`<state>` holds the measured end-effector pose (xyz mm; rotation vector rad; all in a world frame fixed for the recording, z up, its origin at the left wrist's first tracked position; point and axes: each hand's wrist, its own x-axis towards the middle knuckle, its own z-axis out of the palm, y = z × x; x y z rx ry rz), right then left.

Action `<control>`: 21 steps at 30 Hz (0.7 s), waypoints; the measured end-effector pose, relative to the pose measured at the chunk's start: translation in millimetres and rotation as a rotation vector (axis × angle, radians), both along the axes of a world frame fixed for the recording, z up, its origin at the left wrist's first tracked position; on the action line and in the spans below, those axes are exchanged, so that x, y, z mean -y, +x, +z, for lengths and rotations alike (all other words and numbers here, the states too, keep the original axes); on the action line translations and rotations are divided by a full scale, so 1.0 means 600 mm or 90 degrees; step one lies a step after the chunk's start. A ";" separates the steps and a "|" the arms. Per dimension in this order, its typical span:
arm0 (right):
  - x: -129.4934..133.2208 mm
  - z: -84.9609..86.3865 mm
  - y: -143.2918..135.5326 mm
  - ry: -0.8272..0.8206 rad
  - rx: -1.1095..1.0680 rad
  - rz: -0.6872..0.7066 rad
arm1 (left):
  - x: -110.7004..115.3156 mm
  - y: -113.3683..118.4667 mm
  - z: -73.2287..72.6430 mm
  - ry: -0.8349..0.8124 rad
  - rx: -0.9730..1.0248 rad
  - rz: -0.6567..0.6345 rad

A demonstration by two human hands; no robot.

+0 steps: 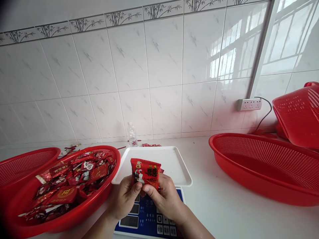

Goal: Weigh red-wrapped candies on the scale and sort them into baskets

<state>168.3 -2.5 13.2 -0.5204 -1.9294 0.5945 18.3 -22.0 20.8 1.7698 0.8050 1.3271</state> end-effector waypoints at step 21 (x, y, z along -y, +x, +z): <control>-0.002 -0.004 -0.001 0.079 -0.023 -0.030 | 0.001 -0.003 0.002 -0.004 0.009 -0.009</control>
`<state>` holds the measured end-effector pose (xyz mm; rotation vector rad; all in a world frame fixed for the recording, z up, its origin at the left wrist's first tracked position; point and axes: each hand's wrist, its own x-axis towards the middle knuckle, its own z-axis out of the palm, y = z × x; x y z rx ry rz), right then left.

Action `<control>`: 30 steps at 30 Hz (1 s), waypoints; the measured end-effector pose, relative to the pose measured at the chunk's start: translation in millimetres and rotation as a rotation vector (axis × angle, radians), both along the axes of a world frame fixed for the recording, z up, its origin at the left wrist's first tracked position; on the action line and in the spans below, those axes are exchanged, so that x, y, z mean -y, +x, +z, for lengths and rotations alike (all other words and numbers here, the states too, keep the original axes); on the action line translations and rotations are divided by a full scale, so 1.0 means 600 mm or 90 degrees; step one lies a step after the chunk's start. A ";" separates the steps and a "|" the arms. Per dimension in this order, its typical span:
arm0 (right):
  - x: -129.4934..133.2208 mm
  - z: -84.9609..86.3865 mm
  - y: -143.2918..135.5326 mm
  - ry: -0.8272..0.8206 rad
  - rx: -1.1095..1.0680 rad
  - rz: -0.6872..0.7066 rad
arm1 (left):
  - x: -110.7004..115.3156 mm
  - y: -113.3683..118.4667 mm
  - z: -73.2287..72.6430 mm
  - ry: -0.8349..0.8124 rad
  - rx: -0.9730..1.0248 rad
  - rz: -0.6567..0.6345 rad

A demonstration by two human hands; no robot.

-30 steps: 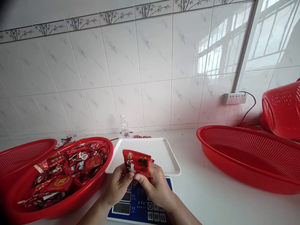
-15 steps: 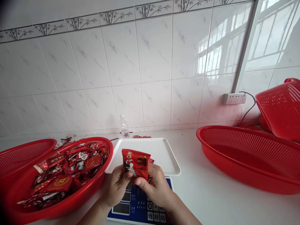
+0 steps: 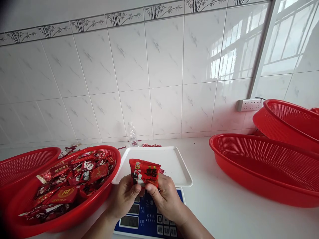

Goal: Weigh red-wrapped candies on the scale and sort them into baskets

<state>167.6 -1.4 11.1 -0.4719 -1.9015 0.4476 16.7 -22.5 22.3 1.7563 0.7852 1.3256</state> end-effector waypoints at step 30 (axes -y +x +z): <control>0.001 0.001 0.001 -0.050 0.005 0.051 | 0.002 0.003 0.001 0.003 -0.002 0.019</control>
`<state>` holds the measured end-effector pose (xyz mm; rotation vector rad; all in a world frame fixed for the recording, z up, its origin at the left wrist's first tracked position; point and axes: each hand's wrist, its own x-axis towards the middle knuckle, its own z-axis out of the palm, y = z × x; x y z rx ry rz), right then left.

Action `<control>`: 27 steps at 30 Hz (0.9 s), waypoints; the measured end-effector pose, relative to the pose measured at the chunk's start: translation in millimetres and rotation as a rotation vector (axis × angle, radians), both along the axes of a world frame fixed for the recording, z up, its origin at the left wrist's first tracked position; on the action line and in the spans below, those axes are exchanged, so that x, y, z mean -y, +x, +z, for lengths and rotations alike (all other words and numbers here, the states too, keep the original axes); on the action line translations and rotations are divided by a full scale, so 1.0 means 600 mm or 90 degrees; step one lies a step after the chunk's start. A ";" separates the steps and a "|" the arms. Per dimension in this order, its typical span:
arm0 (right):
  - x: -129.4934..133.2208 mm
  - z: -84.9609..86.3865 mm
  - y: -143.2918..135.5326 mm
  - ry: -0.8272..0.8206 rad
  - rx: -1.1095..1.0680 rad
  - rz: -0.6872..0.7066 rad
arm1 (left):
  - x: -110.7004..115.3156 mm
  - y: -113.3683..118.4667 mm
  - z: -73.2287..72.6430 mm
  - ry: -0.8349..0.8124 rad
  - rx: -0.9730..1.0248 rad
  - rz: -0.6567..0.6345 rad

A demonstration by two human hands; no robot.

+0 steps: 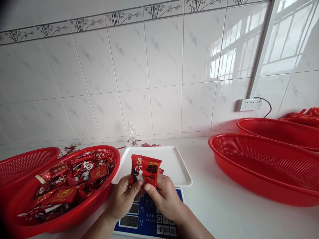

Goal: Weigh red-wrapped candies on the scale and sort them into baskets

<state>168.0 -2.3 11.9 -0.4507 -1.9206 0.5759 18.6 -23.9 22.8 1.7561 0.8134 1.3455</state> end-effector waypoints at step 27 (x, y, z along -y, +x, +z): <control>0.000 -0.001 -0.004 0.008 0.000 -0.044 | -0.004 -0.006 -0.005 -0.042 0.079 0.042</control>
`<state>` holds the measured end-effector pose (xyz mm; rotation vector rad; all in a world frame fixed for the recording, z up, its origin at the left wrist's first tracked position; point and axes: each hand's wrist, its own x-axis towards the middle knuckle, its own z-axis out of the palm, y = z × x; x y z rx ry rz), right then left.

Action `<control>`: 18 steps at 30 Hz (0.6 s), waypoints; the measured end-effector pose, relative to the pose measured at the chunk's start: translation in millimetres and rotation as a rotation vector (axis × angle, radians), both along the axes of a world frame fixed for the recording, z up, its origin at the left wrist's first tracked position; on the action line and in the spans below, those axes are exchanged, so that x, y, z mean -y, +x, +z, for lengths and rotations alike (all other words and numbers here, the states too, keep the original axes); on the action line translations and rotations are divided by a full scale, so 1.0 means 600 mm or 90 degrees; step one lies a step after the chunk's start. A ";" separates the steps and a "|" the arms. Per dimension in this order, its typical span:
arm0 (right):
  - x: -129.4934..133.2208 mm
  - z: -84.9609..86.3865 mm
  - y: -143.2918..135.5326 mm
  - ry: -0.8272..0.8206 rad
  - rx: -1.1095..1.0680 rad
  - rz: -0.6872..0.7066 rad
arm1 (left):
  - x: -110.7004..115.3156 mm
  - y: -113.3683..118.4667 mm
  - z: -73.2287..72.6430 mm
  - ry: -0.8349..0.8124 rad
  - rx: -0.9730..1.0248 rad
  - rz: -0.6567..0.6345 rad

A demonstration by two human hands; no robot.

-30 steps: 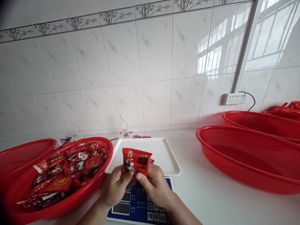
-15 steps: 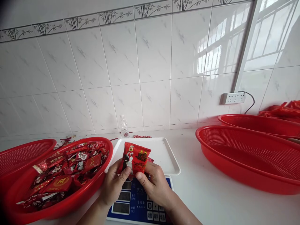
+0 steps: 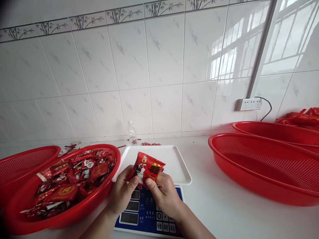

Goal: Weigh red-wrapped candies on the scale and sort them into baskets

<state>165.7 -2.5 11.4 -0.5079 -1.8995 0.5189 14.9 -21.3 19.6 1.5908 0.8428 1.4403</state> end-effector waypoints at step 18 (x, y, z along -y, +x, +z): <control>0.003 0.003 0.003 -0.011 -0.032 -0.018 | 0.008 0.002 0.008 0.022 0.007 -0.029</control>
